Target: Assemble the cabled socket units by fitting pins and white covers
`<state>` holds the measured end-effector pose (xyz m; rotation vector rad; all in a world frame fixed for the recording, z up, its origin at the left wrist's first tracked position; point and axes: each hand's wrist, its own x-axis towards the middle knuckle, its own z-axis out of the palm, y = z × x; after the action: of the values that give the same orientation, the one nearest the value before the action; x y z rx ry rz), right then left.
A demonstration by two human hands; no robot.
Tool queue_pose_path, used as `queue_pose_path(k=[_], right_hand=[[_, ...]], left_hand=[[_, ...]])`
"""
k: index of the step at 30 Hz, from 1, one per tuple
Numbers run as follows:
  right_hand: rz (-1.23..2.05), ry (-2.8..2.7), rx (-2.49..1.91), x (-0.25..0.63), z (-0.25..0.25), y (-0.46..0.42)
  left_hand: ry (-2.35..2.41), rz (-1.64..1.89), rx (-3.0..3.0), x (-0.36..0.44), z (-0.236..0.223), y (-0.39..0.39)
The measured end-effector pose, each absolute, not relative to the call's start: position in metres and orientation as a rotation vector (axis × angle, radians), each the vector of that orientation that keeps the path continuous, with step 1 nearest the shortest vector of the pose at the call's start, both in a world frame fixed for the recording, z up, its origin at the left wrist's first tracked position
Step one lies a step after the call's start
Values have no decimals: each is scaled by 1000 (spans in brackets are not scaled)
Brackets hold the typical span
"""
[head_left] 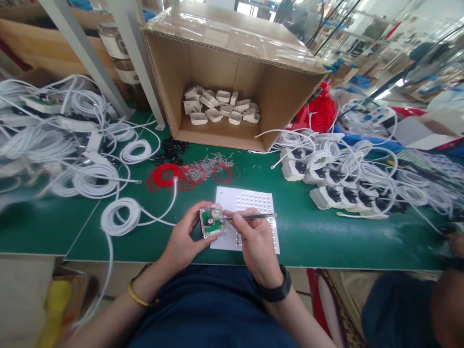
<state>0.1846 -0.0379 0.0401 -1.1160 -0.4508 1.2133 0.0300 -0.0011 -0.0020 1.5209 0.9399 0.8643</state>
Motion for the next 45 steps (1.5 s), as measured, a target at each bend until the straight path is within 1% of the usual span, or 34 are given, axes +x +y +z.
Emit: queue_pose_path(k=[7,37,41,43,45], right_hand=[[1164,-491,-1147,179,38,-40],[1164,-577,-1150,183,34,-39],[1102,-662,-1180,178,33,-42],[993,-783,-1221,176,36,-49],[816,-982,-1251,180,42,-53]], left_hand=[[960,873,1491,31,0,-1],[961,914,1479,30,-3,-4],[891,1037,1633,29,-5,-5],[886,1053,1844,27,-5,-4],[910,1065,2022,25,-7,-2]])
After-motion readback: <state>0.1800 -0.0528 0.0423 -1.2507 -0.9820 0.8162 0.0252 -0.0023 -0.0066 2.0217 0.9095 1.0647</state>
